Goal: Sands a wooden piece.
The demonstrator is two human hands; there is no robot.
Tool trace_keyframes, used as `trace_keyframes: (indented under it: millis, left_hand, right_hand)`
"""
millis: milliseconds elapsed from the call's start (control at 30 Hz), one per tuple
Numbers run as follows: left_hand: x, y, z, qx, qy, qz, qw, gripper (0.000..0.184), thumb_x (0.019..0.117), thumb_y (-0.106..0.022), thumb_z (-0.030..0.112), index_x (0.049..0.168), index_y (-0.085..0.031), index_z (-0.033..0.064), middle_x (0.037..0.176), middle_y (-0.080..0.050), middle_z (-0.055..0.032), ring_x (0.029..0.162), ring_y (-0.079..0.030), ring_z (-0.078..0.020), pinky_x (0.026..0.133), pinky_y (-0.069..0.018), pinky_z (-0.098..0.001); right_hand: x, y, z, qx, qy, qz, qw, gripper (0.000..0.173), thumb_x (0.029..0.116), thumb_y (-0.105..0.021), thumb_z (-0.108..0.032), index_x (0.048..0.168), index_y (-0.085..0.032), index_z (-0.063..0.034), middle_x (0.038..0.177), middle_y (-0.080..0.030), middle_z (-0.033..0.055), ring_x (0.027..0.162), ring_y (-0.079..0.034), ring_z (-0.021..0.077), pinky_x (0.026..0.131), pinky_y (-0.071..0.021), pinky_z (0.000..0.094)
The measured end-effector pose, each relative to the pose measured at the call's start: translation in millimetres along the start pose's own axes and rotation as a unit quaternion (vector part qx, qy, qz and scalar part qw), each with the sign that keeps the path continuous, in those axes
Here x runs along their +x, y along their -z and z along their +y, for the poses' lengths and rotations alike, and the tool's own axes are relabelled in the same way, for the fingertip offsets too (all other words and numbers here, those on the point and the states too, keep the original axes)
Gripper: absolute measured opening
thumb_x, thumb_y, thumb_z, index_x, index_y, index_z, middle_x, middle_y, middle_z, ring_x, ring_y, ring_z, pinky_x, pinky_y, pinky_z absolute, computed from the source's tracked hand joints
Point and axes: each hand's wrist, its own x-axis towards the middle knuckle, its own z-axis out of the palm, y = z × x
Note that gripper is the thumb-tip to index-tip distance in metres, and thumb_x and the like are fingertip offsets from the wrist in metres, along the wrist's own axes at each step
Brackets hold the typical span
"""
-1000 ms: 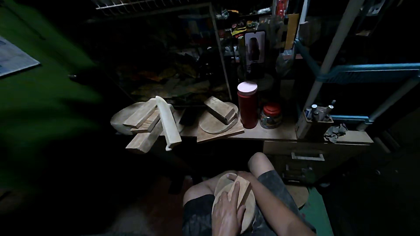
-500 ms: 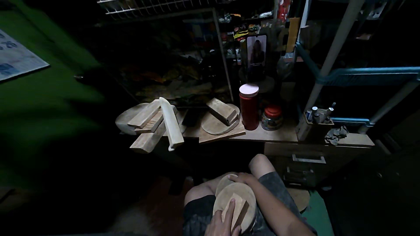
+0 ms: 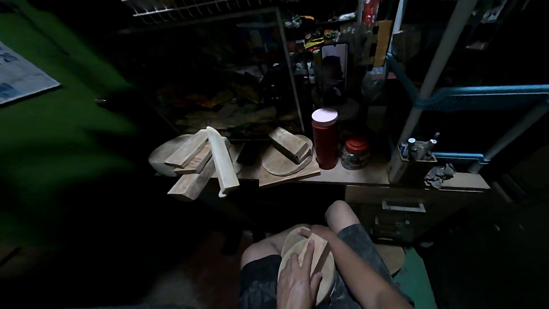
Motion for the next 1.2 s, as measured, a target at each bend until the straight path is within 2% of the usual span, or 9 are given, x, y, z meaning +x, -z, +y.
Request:
trace_keyframes:
  millis: [200,400,533,667,767,867,967,1033,1200]
  left_hand:
    - [-20.9,0.2,-10.4,0.006,-0.001,-0.017,1.0,0.075,0.0966,-0.068,0.039,0.161,-0.036,0.017,0.125,-0.059,-0.0354,0.108,-0.064,-0.0508,0.091,-0.0534,-0.0589]
    - [-39.1,-3.8,-20.8,-0.004,0.005,-0.005,1.0,0.074,0.0961,-0.068,0.039,0.16,-0.039,0.0149,0.124,-0.059,-0.0359,0.107,-0.064,-0.051,0.09,-0.0537,-0.0598]
    - [-33.5,-2.6,-16.9,-0.006,0.018,0.007,1.0,0.072,0.0956,-0.068,0.039,0.159,-0.041,0.0175,0.128,-0.059,-0.0337,0.11,-0.064,-0.0498,0.092,-0.0531,-0.0596]
    - [-21.5,-2.6,-14.7,-0.013,0.008,0.02,1.0,0.072,0.0952,-0.069,0.038,0.159,-0.041,0.018,0.127,-0.061,-0.0326,0.109,-0.064,-0.0489,0.092,-0.0528,-0.0595]
    - [-6.6,-3.2,-5.5,-0.004,0.009,0.022,1.0,0.073,0.0951,-0.069,0.038,0.159,-0.04,0.0192,0.128,-0.06,-0.0315,0.111,-0.063,-0.0475,0.094,-0.0518,-0.0577]
    - [6.2,0.1,3.3,0.002,0.019,0.012,1.0,0.073,0.0957,-0.069,0.037,0.16,-0.038,0.0208,0.133,-0.058,-0.0297,0.114,-0.063,-0.0462,0.095,-0.0516,-0.0572]
    - [7.1,-0.7,4.5,0.01,0.016,0.01,1.0,0.073,0.0962,-0.069,0.038,0.161,-0.037,0.0214,0.133,-0.058,-0.0292,0.113,-0.063,-0.0456,0.093,-0.0526,-0.0563]
    - [1.8,-1.7,2.4,0.01,0.002,0.015,1.0,0.075,0.0953,-0.07,0.036,0.16,-0.038,0.0186,0.129,-0.059,-0.0306,0.111,-0.063,-0.0469,0.09,-0.0531,-0.0571]
    - [-17.8,-3.2,-5.3,-0.005,-0.003,0.007,1.0,0.075,0.0952,-0.07,0.035,0.16,-0.038,0.0146,0.126,-0.06,-0.0343,0.109,-0.064,-0.0504,0.092,-0.0534,-0.0592]
  right_hand:
    - [16.4,1.6,0.4,-0.037,-0.054,-0.017,0.998,0.087,0.1009,-0.037,-0.073,0.147,-0.054,-0.0017,0.152,-0.052,0.0244,0.144,-0.046,0.039,0.118,-0.0328,0.064]
    - [10.9,2.4,-2.7,-0.035,-0.064,-0.018,0.997,0.087,0.1005,-0.037,-0.074,0.149,-0.053,-0.0033,0.153,-0.05,0.0231,0.146,-0.045,0.0383,0.119,-0.0322,0.0634]
    - [15.4,2.3,-0.4,-0.035,-0.065,-0.022,0.997,0.089,0.101,-0.037,-0.073,0.148,-0.052,0.0004,0.155,-0.048,0.0249,0.147,-0.043,0.039,0.12,-0.0307,0.0626]
    - [16.6,1.3,-1.5,-0.034,-0.067,-0.017,0.997,0.089,0.1005,-0.038,-0.073,0.145,-0.055,0.0018,0.151,-0.051,0.0256,0.144,-0.046,0.0389,0.118,-0.0342,0.0617]
    - [13.9,2.3,-0.4,-0.021,-0.049,-0.022,0.998,0.083,0.1034,-0.039,-0.068,0.144,-0.055,0.0026,0.151,-0.051,0.026,0.144,-0.046,0.039,0.119,-0.0335,0.0612]
    - [8.3,-1.8,4.8,0.023,0.0,0.001,1.0,0.068,0.1072,-0.045,-0.055,0.144,-0.056,0.0009,0.15,-0.054,0.0233,0.143,-0.049,0.036,0.12,-0.0342,0.0559]
    - [4.4,-0.8,2.1,0.007,0.008,0.001,1.0,0.065,0.1081,-0.045,-0.052,0.142,-0.057,0.0017,0.149,-0.055,0.0228,0.142,-0.05,0.0354,0.12,-0.0354,0.0544]
    - [1.2,0.8,-2.0,-0.002,-0.007,-0.006,1.0,0.07,0.1068,-0.044,-0.057,0.144,-0.056,0.0009,0.15,-0.053,0.0236,0.143,-0.049,0.0371,0.12,-0.0342,0.0582]
    - [13.0,1.2,1.1,-0.021,-0.051,-0.012,0.998,0.084,0.1019,-0.038,-0.071,0.147,-0.054,-0.0013,0.152,-0.051,0.0249,0.145,-0.045,0.0395,0.119,-0.0319,0.0638]
